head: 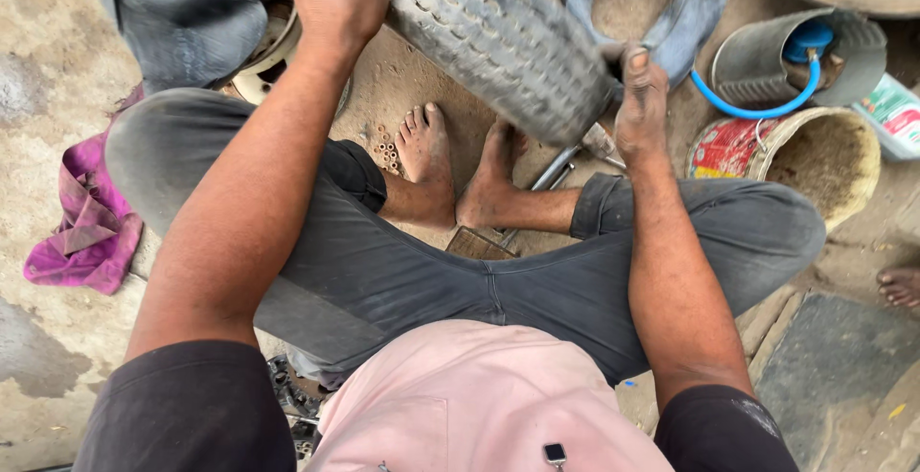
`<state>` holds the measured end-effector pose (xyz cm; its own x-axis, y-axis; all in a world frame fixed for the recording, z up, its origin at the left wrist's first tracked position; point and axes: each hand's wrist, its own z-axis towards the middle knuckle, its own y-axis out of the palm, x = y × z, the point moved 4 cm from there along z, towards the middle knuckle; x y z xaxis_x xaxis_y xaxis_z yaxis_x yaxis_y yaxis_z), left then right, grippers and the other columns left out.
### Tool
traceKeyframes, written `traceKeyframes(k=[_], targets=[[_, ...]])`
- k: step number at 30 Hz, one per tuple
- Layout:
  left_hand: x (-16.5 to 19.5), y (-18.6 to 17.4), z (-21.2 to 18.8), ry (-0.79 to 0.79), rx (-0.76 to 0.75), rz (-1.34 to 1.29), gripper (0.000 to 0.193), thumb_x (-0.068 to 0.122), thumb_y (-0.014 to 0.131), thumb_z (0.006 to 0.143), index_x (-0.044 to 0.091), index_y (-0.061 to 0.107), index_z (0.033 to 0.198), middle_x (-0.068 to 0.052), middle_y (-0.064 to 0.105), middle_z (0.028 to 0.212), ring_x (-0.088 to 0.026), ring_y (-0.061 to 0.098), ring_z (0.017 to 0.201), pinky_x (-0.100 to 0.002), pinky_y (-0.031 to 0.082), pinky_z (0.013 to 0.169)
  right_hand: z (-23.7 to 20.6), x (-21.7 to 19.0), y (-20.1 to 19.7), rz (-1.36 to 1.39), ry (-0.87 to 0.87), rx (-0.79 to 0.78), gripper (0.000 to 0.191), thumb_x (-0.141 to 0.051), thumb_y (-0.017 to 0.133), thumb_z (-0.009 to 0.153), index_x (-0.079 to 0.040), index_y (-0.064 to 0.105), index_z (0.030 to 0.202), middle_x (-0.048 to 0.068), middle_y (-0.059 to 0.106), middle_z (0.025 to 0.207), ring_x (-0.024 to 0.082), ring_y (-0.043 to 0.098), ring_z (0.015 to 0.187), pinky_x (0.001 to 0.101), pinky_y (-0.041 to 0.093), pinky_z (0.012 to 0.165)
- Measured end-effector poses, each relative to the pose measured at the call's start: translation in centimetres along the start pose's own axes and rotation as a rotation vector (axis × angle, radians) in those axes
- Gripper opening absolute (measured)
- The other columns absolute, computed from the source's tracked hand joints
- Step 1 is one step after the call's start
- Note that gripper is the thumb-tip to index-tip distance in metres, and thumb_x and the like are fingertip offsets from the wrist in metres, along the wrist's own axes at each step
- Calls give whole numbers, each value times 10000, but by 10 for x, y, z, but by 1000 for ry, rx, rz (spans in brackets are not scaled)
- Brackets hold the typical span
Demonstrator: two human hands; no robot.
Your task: The person sits on the ground and fits an inner tube into a motorcycle tire, pressing and working the tube into the tire casing on their lap, then stands and carries the tire across the workshop floor.
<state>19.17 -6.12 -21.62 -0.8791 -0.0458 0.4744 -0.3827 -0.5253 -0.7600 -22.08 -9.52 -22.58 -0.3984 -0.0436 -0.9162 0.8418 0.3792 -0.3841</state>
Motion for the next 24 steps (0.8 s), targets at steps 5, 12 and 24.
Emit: traceKeyframes(k=[5,12,24], targets=[[3,0,7,-229,7,-36,334,306,568,917,17,702,1017,-274,703,1007,-458,644,948,-538,503,818,0,9,46,166,6,-212,674,-563,323,1153,17,657,1234,125,667,1216,201,593,1157,332,450,1082],[71,-24,34,-464,-245,-366,649,514,596,1004,-2,578,1398,-324,646,1278,-442,607,1242,-475,464,1043,24,-17,91,295,177,-152,720,-604,516,991,8,589,1363,141,601,1381,247,542,1300,398,395,1146],[166,-62,47,-54,-652,-558,692,530,699,883,48,606,1370,-232,709,1222,-335,675,1158,-429,504,987,-11,-111,129,1642,295,99,923,-711,642,810,-106,480,1488,105,547,1489,301,486,1384,486,353,1200]])
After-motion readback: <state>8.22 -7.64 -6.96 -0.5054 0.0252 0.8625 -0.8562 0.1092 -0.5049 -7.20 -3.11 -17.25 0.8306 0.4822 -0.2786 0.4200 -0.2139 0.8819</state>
